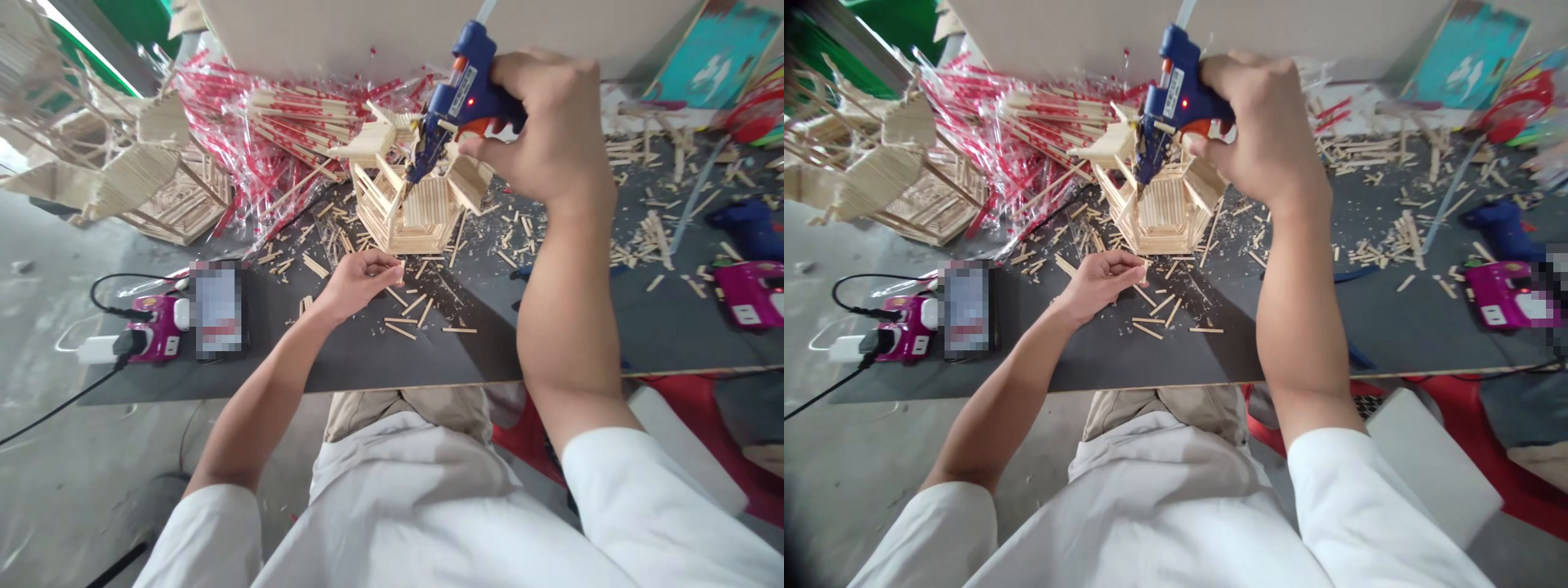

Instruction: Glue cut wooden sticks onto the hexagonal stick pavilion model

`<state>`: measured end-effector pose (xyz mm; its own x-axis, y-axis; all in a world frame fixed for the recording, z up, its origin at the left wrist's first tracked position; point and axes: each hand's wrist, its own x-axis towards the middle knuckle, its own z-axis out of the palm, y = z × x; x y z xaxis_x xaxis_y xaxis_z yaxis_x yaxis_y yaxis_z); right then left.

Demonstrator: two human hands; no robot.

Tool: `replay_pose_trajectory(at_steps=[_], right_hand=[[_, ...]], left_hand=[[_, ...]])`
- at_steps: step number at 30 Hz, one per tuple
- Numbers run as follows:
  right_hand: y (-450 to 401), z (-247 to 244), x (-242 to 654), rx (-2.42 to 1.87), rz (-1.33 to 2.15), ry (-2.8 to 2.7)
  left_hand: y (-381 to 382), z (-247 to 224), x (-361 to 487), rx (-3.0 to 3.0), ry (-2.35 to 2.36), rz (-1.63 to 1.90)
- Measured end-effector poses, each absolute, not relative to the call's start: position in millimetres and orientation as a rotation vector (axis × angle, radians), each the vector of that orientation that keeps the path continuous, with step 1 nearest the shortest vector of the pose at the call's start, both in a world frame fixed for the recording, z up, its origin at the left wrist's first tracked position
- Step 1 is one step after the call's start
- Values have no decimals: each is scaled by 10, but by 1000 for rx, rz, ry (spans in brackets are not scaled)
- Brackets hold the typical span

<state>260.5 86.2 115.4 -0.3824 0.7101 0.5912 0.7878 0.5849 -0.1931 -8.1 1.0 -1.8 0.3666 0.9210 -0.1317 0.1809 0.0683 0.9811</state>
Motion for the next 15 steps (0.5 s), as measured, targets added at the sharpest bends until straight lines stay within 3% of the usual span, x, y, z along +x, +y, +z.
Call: replay_pose_trajectory(at_steps=[9, 15], right_hand=[[850, 1162, 2611, -1276, -220, -2163], [1044, 976, 2841, -1321, -55, -1849]], left_hand=[[13, -2, -73, 1411, 1117, 728], [6, 9, -70, 1415, 1096, 731]])
